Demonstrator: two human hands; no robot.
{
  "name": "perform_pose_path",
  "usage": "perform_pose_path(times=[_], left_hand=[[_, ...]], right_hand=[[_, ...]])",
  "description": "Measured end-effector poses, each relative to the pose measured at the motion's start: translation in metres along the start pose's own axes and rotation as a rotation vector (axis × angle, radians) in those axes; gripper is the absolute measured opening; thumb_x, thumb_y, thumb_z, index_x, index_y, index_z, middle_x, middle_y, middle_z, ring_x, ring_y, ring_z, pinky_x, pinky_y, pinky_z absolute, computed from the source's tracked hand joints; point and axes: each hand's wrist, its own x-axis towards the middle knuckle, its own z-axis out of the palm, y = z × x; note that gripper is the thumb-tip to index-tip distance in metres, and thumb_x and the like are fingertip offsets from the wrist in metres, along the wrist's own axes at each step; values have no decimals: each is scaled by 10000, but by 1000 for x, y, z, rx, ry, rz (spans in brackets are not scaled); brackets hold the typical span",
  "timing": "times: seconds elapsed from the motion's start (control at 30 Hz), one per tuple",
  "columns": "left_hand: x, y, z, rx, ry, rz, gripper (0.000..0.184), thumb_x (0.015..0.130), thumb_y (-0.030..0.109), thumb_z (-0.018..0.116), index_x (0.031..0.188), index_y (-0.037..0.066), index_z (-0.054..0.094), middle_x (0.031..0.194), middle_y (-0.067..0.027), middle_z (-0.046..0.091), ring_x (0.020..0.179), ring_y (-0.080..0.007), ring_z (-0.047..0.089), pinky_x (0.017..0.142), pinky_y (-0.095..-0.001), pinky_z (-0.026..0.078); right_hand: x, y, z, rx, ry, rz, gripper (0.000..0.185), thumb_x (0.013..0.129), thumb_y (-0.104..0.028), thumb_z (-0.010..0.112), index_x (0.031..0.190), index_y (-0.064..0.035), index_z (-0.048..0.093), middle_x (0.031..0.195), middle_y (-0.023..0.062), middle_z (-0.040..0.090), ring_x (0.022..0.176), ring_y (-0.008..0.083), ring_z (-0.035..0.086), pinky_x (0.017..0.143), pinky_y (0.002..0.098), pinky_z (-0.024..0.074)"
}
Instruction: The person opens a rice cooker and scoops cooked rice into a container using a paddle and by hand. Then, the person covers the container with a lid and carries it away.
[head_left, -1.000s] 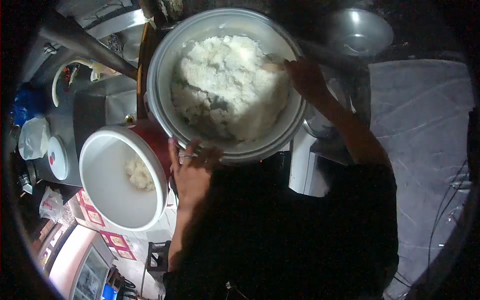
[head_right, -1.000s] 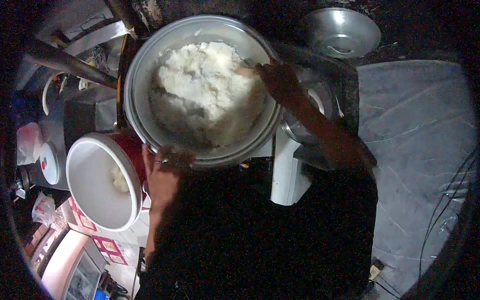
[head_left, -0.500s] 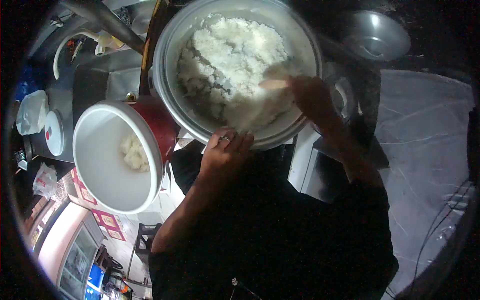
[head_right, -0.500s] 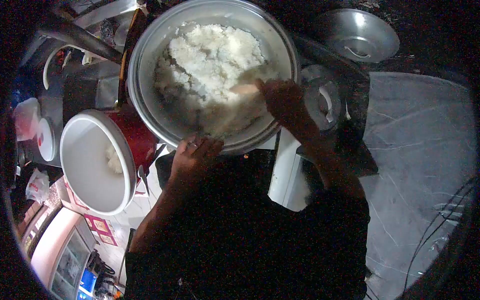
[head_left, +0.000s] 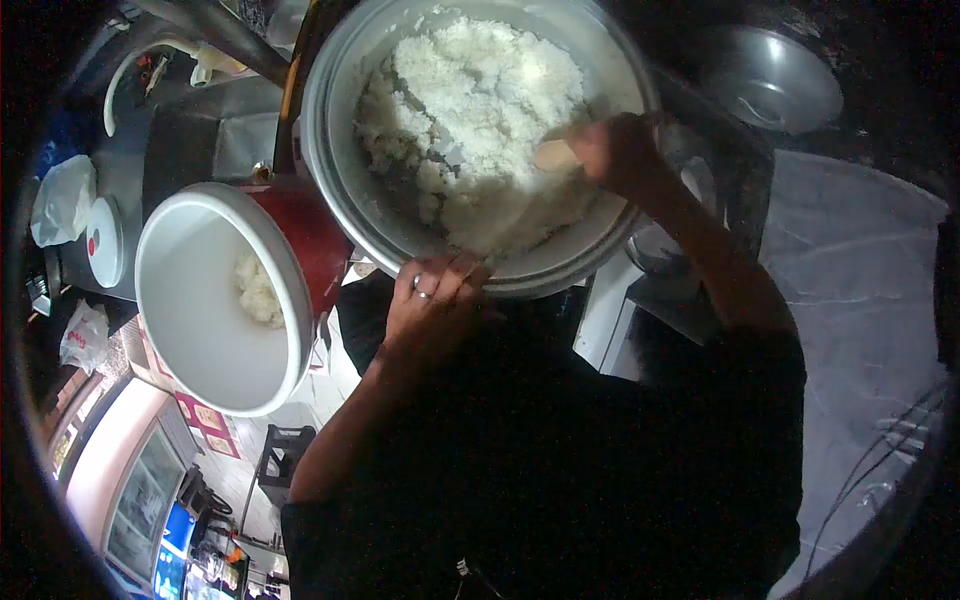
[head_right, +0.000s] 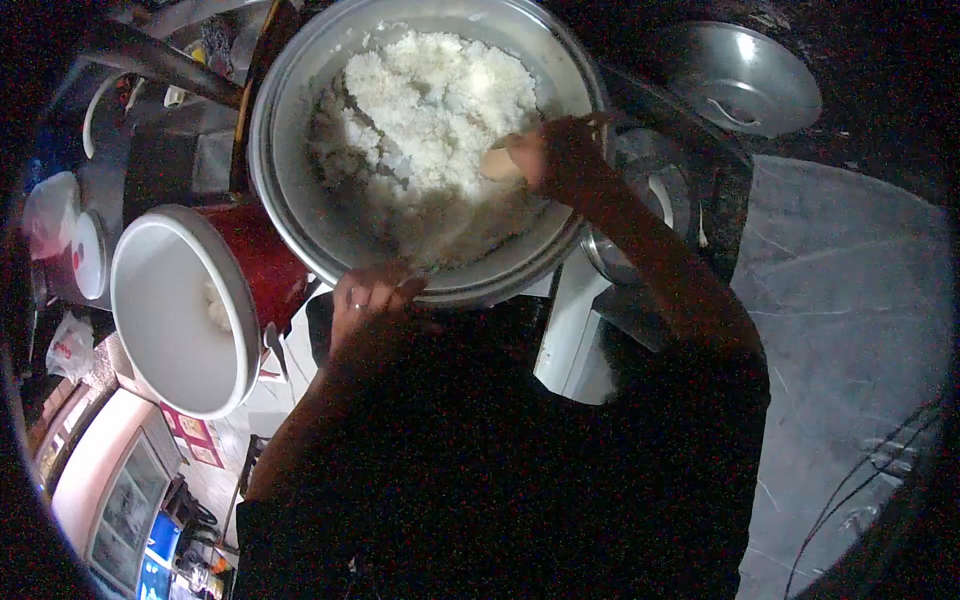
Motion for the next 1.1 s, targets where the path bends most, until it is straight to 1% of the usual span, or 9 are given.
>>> perform_pose_path(times=[0.1,0.2,0.27,0.4,0.6,0.67,0.8,0.97,1.1], left_hand=[[-8,-12,33,-21,-221,-38,322,720,394,718,948,177,646,960,-62,585,932,-209,573,752,-429,468],[-17,-12,53,-59,65,-17,305,729,423,708,871,168,617,874,-78,556,875,-206,567,699,-413,462],[-22,-11,51,-97,201,8,278,753,396,690,880,161,613,886,-78,556,885,-222,566,717,-425,464],[-25,-12,45,-143,229,42,225,801,342,655,898,145,606,909,-77,556,904,-254,563,753,-449,466],[-31,-10,51,-176,252,51,149,873,261,603,926,122,594,944,-76,556,933,-303,559,808,-485,469],[-37,-10,66,-92,164,75,157,883,261,595,950,119,596,976,-76,556,964,-308,550,827,-493,465],[-80,-28,164,245,-99,243,247,864,314,623,1021,125,605,1073,-79,546,1071,-284,506,880,-482,441],[-31,-2,42,19,160,80,282,806,289,653,1029,123,609,1087,-77,536,1111,-263,499,913,-441,435],[-32,-6,35,-38,104,54,374,717,266,692,1058,130,624,1081,-73,539,1093,-285,510,874,-447,458]], right_hand=[[6,16,28,234,232,-234,179,773,-279,662,900,-157,695,748,73,668,674,295,650,683,543,486],[5,24,63,110,461,-418,255,767,-394,711,882,-166,718,725,47,654,670,247,652,694,470,487],[11,9,46,207,463,-401,263,774,-437,726,850,-185,713,668,9,586,638,220,595,632,408,435],[21,-10,51,269,608,-481,412,752,-604,739,832,-200,725,663,-5,580,688,185,594,625,374,409],[22,-21,66,353,273,-411,608,587,-708,792,893,-186,739,755,4,631,764,208,614,735,384,463],[27,-26,55,421,346,-465,497,690,-624,741,858,-160,678,776,23,622,739,219,600,735,372,465],[30,-30,71,450,459,-541,528,620,-604,788,867,-145,701,793,47,617,767,253,598,763,377,473],[29,-42,34,536,60,-505,263,827,-351,699,933,-113,662,898,82,646,923,269,625,787,426,479],[26,-50,85,607,-261,-344,398,804,-445,706,916,-67,650,875,129,626,905,299,617,773,454,470]])
